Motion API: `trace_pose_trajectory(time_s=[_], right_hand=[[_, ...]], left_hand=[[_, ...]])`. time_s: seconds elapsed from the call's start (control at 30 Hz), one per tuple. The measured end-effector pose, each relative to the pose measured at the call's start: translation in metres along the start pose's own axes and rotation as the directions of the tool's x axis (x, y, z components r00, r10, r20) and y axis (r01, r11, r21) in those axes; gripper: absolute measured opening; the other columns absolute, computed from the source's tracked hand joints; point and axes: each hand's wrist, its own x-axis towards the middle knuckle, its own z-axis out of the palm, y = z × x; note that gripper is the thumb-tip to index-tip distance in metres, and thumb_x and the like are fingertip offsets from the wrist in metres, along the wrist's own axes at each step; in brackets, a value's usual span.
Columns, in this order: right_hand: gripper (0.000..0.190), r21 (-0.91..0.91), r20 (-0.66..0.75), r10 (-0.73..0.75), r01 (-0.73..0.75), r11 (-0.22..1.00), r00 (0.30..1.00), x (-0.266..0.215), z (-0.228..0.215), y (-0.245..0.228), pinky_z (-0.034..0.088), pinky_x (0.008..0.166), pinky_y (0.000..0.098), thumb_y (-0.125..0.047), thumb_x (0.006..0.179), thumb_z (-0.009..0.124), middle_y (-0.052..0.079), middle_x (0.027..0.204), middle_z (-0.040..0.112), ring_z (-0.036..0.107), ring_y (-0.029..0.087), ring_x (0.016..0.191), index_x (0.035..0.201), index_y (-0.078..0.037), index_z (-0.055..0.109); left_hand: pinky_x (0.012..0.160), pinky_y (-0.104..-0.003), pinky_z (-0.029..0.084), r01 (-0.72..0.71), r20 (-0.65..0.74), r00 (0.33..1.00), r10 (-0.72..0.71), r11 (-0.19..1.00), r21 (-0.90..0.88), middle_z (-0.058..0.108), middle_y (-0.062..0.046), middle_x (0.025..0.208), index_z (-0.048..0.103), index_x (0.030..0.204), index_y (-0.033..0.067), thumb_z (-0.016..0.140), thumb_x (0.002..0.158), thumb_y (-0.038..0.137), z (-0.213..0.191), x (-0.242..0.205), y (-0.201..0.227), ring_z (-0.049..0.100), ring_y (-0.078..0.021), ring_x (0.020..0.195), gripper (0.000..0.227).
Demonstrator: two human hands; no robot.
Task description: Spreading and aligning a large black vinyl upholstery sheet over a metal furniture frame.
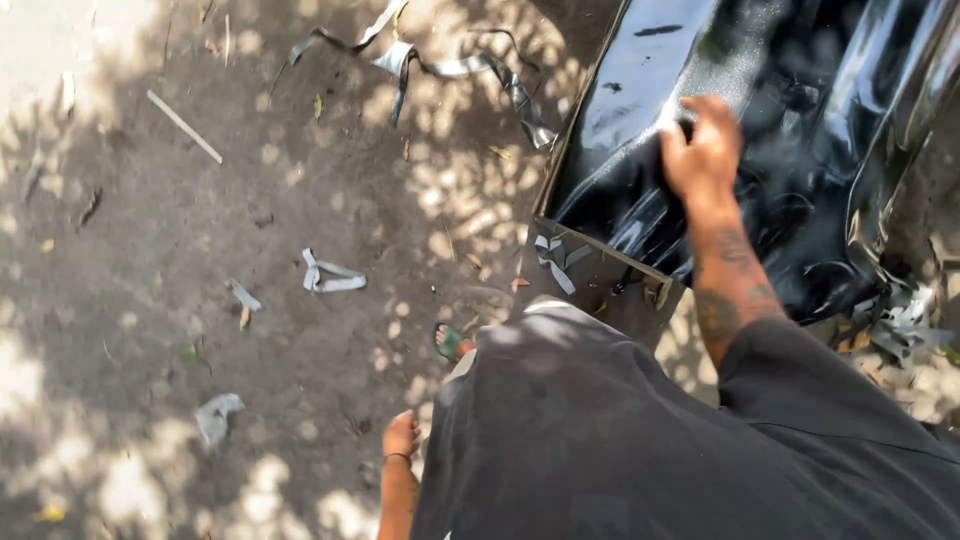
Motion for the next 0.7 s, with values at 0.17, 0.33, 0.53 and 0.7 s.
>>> trace_pose_trajectory(time_s=[0.17,0.33,0.53,0.7], right_hand=[[0.066,-0.209,0.359,0.502,-0.457,0.865,0.787,0.02,0.027,-0.111,0.007,0.116,0.0612,-0.05,0.091,0.067,0.018,0.16,0.028,0.018,0.034,0.148,0.146,-0.017,0.053],[0.088,-0.375,0.317,0.552,-0.433,0.82,0.771,-0.002,0.057,-0.116,-0.001,0.115,0.0722,-0.066,0.085,0.062,0.006,0.172,0.016,0.001,0.039,0.155,0.158,-0.023,0.044],[0.086,-0.302,0.336,0.612,-0.534,0.79,0.716,0.007,0.067,-0.114,-0.005,0.115,0.0698,-0.074,0.083,0.058,0.006,0.171,0.024,0.001,0.034,0.157,0.151,-0.022,0.051],[0.061,-0.241,0.086,0.558,-0.527,0.815,0.825,0.059,0.102,-0.135,0.011,0.11,0.074,-0.04,0.089,0.072,0.023,0.152,0.046,0.022,0.044,0.15,0.141,-0.01,0.06]], left_hand=[[0.056,-0.037,0.046,-0.307,-0.069,0.944,0.322,0.936,0.17,0.071,-0.011,0.085,0.073,0.112,0.0116,0.063,0.097,0.033,-0.128,0.083,0.107,0.068,-0.0223,0.074,0.028],[0.096,-0.051,0.05,-0.211,-0.172,0.964,0.204,0.977,-0.029,0.066,-0.019,0.132,0.054,0.148,0.0044,0.057,0.103,0.034,-0.183,0.093,0.195,0.065,-0.033,0.118,0.054],[0.051,-0.043,0.046,-0.194,-0.085,0.971,0.221,0.948,0.252,0.072,-0.015,0.079,0.072,0.093,0.0054,0.06,0.099,0.041,-0.146,0.135,0.23,0.068,-0.0307,0.067,0.038],[0.099,-0.038,0.05,-0.277,0.238,0.96,0.145,0.586,0.762,0.071,-0.005,0.139,0.079,0.123,0.0216,0.04,0.098,0.053,-0.097,0.15,0.265,0.067,-0.0278,0.125,0.056]])
